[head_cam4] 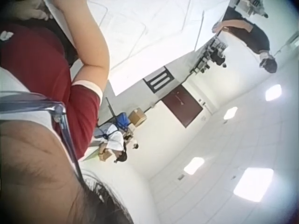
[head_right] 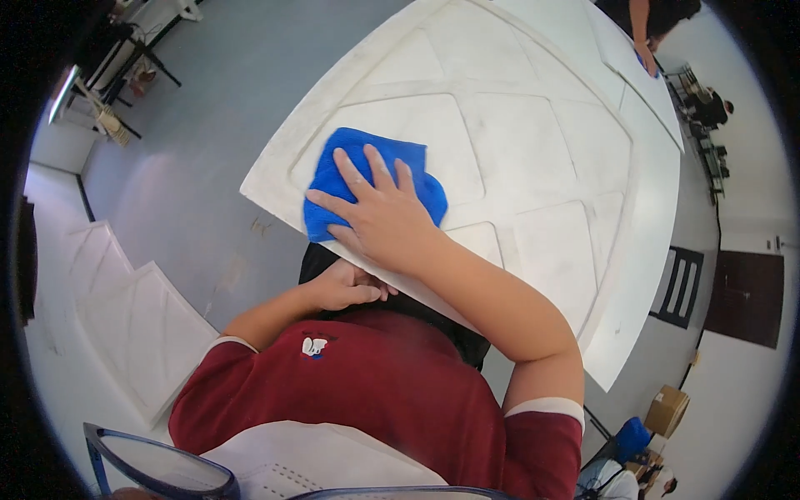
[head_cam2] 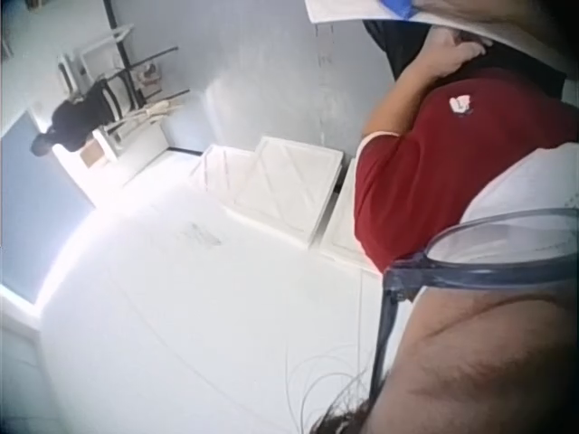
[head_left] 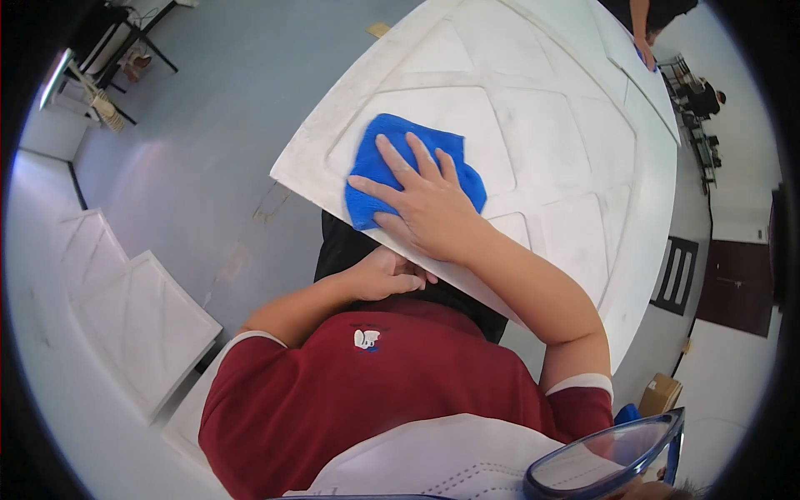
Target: Wiping down a large white rectangular surface or board with a blue cloth.
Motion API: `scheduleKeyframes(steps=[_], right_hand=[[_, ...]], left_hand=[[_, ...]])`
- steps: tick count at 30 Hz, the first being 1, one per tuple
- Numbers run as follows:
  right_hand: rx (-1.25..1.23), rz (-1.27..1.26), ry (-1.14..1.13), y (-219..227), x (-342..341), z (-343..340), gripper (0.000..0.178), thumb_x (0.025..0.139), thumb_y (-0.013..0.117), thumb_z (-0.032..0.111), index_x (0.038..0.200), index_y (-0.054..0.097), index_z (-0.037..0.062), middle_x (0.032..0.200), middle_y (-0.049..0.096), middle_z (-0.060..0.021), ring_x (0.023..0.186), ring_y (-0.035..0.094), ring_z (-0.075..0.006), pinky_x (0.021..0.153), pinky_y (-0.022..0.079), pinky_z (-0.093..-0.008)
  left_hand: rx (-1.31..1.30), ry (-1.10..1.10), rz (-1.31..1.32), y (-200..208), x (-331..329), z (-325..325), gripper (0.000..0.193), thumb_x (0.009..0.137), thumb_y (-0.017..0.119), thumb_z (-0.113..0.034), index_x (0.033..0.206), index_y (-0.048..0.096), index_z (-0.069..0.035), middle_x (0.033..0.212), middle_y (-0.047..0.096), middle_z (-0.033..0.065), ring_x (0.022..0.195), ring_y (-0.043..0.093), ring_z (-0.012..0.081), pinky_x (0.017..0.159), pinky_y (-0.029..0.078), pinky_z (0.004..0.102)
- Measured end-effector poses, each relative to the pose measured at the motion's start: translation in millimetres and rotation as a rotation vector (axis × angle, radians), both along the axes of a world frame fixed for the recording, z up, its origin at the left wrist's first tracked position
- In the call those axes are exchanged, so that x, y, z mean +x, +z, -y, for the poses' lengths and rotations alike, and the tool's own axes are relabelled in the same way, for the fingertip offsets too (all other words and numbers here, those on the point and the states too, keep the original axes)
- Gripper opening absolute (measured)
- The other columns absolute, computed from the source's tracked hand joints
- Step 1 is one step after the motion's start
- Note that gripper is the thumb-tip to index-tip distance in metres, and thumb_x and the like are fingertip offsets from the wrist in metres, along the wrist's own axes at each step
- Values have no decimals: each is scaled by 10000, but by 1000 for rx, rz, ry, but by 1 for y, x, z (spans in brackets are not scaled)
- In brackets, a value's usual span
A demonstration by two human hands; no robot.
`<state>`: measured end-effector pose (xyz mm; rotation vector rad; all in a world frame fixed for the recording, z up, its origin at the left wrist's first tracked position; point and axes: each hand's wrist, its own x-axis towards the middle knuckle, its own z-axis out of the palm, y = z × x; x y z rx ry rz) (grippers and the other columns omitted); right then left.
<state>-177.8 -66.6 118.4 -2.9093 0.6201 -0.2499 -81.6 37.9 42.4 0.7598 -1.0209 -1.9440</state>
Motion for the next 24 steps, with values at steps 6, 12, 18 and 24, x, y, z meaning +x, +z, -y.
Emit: scheduleKeyframes(steps=[6,12,18,24], right_hand=[[24,195,93,-3,53,2,464,770,584,338,1221,489,289,1399,258,-169,1243,270,-417,951,263,-558],[22,102,126,-12,69,15,456,818,516,434,1255,460,319,1432,196,-146,1289,190,-420,972,226,-600],[56,136,128,-15,65,25,451,831,497,425,1265,454,310,1441,179,-137,1306,157,-413,992,201,-595],[-32,137,-75,-15,56,58,458,826,519,358,1272,436,293,1432,190,-157,1279,239,-396,982,254,-529]], left_hand=[[-54,-2,-23,-13,-3,1,348,763,520,-4,1109,482,-4,990,551,96,880,531,166,799,435,301],[-21,-25,27,-10,-2,4,301,762,522,-3,1062,514,0,972,562,94,870,540,164,795,437,297],[-20,-10,38,-13,-2,0,291,761,530,-6,1052,528,-4,963,577,92,857,548,158,772,441,287],[-5,23,112,-9,-4,0,226,748,536,-22,974,542,-17,852,581,63,781,536,141,673,426,257]])
